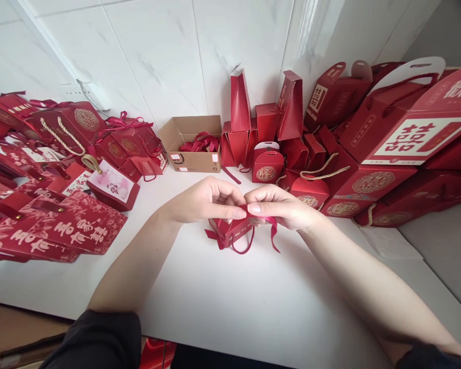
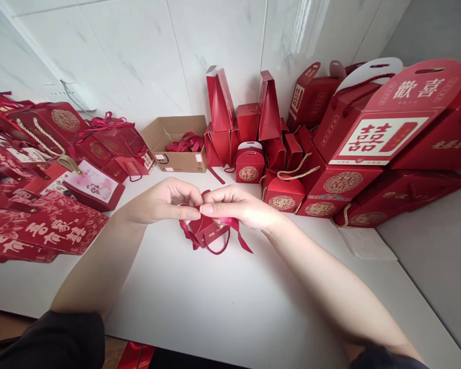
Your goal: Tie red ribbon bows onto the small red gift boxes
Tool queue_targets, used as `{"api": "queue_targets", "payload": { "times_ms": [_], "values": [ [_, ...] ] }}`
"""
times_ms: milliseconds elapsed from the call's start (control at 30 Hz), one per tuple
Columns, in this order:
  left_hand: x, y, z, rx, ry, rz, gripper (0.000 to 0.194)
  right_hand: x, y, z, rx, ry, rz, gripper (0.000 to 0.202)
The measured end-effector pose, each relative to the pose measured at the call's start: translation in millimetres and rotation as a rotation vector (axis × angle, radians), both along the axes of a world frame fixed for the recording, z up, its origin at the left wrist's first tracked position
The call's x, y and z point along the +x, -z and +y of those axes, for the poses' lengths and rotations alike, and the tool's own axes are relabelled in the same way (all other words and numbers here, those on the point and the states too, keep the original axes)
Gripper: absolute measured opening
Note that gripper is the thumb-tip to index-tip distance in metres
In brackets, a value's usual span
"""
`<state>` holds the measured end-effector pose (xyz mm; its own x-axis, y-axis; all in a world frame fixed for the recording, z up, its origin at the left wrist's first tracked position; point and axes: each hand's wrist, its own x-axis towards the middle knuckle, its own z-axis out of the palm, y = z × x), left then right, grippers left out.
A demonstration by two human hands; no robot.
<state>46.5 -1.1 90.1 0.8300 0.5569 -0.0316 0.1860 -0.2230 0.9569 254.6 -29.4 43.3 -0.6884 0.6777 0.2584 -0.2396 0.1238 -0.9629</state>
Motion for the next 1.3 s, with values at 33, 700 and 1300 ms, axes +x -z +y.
{"api": "queue_targets", "payload": {
  "times_ms": [33, 700, 1300],
  "values": [
    [1, 0.3, 1, 0.021, 0.0, -0.018, 0.01, 0, -1.2, -1, 0.01, 0.011, 0.0, 0.04],
    [2, -16.1, -25, 0.263, 0.086, 0.057, 0.016, 21, 19.6, 26, 0.143, -0.036, 0.073, 0.037],
    [12, 3.8, -6, 0.028, -0.015, 0.035, 0.033, 24, 0.5, 15, 0.157, 0.122, -0.13, 0.035]
  ]
}}
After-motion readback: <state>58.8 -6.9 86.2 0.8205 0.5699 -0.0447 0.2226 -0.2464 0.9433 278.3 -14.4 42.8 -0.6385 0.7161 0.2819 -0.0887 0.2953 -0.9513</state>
